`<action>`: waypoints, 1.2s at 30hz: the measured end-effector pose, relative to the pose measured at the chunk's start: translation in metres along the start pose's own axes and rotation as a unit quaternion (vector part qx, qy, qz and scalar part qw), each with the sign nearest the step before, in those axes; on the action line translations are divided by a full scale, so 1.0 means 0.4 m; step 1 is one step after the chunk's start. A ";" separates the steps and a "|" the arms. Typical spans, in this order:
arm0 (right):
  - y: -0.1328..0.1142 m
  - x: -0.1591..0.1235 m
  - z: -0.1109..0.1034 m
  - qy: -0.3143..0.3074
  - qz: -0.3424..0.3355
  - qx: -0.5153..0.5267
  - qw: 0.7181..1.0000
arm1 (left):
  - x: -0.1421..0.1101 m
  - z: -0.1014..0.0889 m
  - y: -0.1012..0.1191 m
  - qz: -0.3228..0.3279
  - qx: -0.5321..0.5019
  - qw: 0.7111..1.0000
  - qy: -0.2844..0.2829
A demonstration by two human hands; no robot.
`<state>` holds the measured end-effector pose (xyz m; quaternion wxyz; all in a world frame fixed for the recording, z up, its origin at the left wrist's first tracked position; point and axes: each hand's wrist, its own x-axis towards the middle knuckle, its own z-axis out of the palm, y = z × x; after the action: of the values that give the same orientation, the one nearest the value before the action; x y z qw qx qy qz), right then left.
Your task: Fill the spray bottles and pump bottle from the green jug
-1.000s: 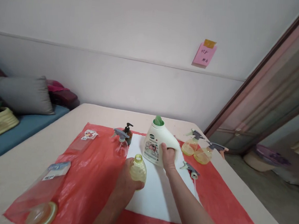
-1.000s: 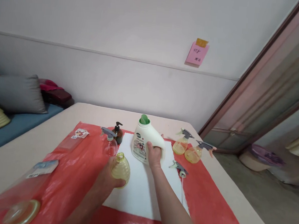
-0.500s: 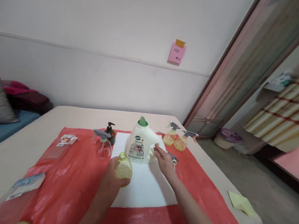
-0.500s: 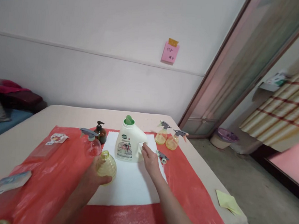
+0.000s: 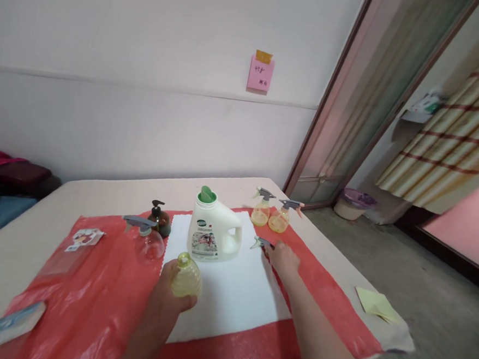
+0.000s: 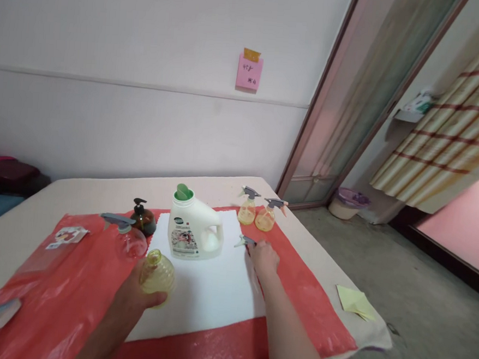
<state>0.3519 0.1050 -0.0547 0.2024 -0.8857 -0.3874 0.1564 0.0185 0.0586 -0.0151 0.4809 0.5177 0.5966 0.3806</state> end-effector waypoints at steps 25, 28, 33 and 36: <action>-0.182 -0.232 -0.161 -0.169 -0.009 0.848 0.502 | -0.075 0.110 0.026 -0.014 0.059 0.990 -0.128; -0.184 -0.243 -0.169 -0.165 -0.031 0.838 0.520 | -0.075 0.110 0.032 -0.024 0.060 0.990 -0.125; -0.182 -0.259 -0.152 -0.158 -0.107 0.799 0.570 | -0.073 0.101 0.040 -0.024 0.058 0.991 -0.122; -0.186 -0.282 -0.132 -0.187 -0.140 0.758 0.609 | -0.073 0.095 0.050 -0.021 0.054 0.992 -0.115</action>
<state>0.2552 0.0539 0.0403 0.7445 -0.3023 -0.2789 0.5258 0.0606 0.0319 -0.0001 0.5257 0.5703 0.5678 0.2756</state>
